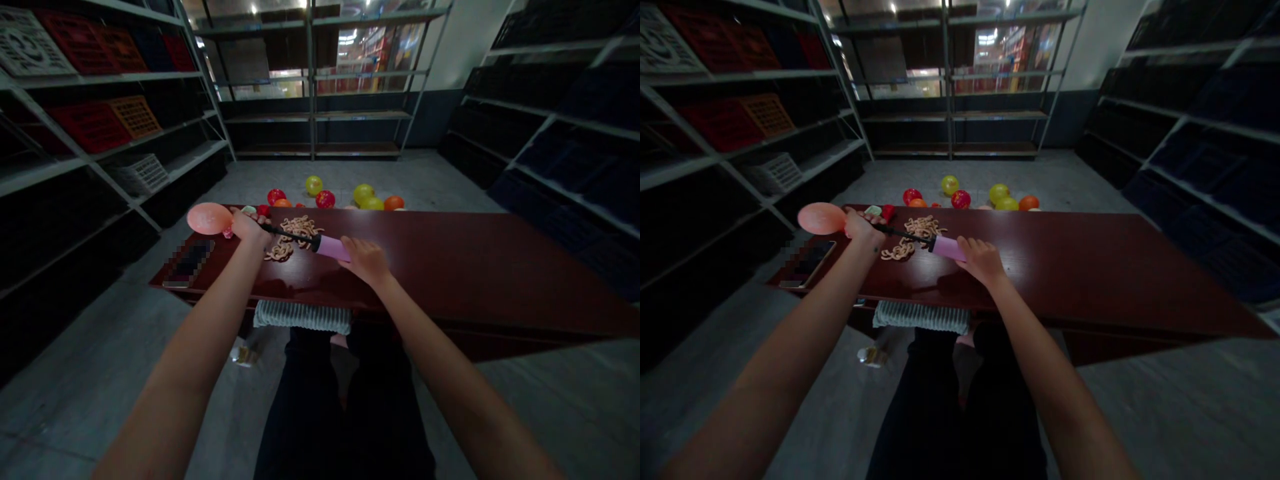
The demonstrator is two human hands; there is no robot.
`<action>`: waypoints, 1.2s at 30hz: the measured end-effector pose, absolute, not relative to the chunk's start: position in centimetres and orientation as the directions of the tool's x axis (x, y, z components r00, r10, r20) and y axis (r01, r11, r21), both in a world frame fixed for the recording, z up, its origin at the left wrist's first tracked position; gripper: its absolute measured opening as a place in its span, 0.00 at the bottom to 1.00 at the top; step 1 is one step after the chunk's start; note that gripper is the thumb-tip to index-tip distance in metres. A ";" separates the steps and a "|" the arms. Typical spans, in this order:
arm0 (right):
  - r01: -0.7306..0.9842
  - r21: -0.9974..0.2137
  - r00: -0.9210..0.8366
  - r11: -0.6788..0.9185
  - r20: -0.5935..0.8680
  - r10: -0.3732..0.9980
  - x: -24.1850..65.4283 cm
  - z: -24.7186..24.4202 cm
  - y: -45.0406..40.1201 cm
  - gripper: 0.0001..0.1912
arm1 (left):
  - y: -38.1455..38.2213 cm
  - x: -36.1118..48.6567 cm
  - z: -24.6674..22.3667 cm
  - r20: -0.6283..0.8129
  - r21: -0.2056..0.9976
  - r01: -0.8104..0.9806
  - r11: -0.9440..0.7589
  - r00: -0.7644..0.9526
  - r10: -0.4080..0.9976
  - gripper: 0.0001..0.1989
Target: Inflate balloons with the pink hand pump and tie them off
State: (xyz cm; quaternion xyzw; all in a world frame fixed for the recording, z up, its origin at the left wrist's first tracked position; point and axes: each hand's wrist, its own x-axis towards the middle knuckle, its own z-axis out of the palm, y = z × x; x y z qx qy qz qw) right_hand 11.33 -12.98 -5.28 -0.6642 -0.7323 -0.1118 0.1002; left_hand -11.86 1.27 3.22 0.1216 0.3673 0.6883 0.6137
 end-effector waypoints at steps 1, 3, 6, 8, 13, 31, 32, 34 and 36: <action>0.995 0.015 -0.098 0.098 0.291 0.952 11.5 -5.7 -12.8 0.25 | 1.6 -12.4 3.3 -0.295 0.654 -0.756 -0.022 -0.282 0.913 0.22; 0.994 -0.015 -0.096 0.104 0.289 0.952 11.8 -6.5 -12.4 0.25 | 2.1 -13.1 3.5 -0.315 0.655 -0.750 -0.099 -0.389 0.866 0.22; 0.996 -0.052 -0.050 0.069 0.299 0.953 12.1 -7.1 -12.2 0.25 | 2.1 -12.5 3.5 -0.306 0.665 -0.737 -0.124 -0.419 0.855 0.22; 0.997 -0.074 0.000 0.024 0.305 0.952 12.5 -7.3 -12.2 0.25 | 1.9 -11.3 3.7 -0.264 0.666 -0.728 -0.162 -0.433 0.862 0.22; 0.986 -0.151 0.116 -0.070 0.325 0.939 13.2 -7.7 -12.2 0.24 | 1.2 -7.2 5.3 -0.154 0.668 -0.712 -0.214 -0.414 0.897 0.25; 0.978 -0.201 0.119 -0.056 0.318 0.941 13.0 -7.8 -12.0 0.25 | -1.2 0.8 0.7 -0.117 0.646 -0.761 -0.066 -0.184 0.976 0.27; 0.982 -0.186 0.096 -0.037 0.316 0.944 12.9 -7.7 -12.0 0.24 | -1.1 0.2 0.7 -0.142 0.644 -0.762 -0.062 -0.199 0.970 0.27; 0.986 -0.165 0.054 -0.002 0.315 0.948 12.6 -7.7 -12.0 0.24 | -0.9 -1.2 0.8 -0.170 0.647 -0.759 -0.066 -0.229 0.959 0.27; 0.988 -0.156 0.032 0.020 0.319 0.947 12.5 -7.7 -12.1 0.24 | -0.7 -2.6 1.1 -0.188 0.651 -0.757 -0.066 -0.245 0.951 0.26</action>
